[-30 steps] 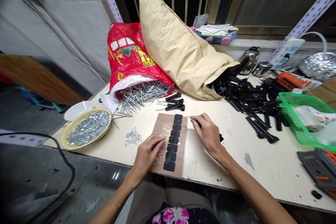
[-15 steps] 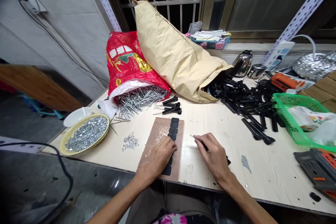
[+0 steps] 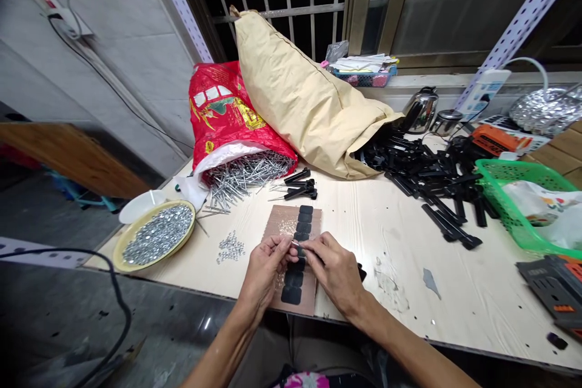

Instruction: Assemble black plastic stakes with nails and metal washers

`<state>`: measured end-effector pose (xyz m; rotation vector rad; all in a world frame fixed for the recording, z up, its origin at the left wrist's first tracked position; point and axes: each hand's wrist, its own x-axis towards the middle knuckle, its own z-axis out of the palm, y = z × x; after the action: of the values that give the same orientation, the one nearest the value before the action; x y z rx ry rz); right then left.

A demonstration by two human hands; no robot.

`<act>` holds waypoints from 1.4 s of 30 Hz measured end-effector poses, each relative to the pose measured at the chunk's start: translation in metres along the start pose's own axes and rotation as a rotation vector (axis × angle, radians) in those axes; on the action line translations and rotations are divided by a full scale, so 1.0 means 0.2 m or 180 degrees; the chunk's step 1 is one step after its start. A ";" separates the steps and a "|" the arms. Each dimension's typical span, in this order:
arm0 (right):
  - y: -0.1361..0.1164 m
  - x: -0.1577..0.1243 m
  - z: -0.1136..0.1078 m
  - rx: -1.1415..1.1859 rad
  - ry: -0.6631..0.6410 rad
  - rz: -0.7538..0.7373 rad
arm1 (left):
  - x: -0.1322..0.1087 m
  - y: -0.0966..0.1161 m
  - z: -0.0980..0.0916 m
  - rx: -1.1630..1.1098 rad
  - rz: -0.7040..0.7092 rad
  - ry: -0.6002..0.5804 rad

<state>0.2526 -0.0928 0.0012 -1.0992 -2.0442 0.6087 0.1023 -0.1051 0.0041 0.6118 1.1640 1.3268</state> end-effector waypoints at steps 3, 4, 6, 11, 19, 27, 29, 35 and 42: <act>0.00 0.01 0.00 0.0007 -0.0006 0.0010 | -0.01 0.00 0.01 -0.0035 0.0038 0.0011; 0.00 0.01 0.00 0.0002 0.0003 0.0017 | -0.01 -0.01 0.01 -0.0025 0.0051 0.0009; 0.00 0.00 -0.01 -0.0048 0.0013 0.0022 | -0.01 -0.01 0.00 0.0032 0.0078 0.0019; 0.00 -0.01 0.00 -0.0450 0.0034 -0.0047 | -0.01 -0.01 0.00 0.0319 0.0248 0.0062; 0.01 -0.01 0.00 -0.0880 0.0142 -0.0088 | 0.03 -0.02 0.00 0.0055 -0.0088 -0.0066; 0.03 -0.02 -0.01 -0.1338 0.0062 -0.0357 | 0.05 -0.04 -0.02 0.0278 -0.0160 -0.0184; 0.03 -0.02 -0.01 -0.1418 0.0045 -0.0411 | 0.05 -0.04 -0.03 0.0347 -0.0118 -0.0207; 0.04 -0.01 -0.01 -0.1144 -0.0153 -0.0258 | 0.05 -0.04 -0.03 0.0409 -0.0048 -0.0182; 0.04 0.01 0.00 -0.0728 -0.0201 -0.0115 | 0.05 -0.02 -0.04 0.0461 -0.0049 -0.0225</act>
<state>0.2560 -0.0874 -0.0042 -1.1827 -2.2254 0.4027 0.0962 -0.0985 -0.0059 0.7472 1.2118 1.2054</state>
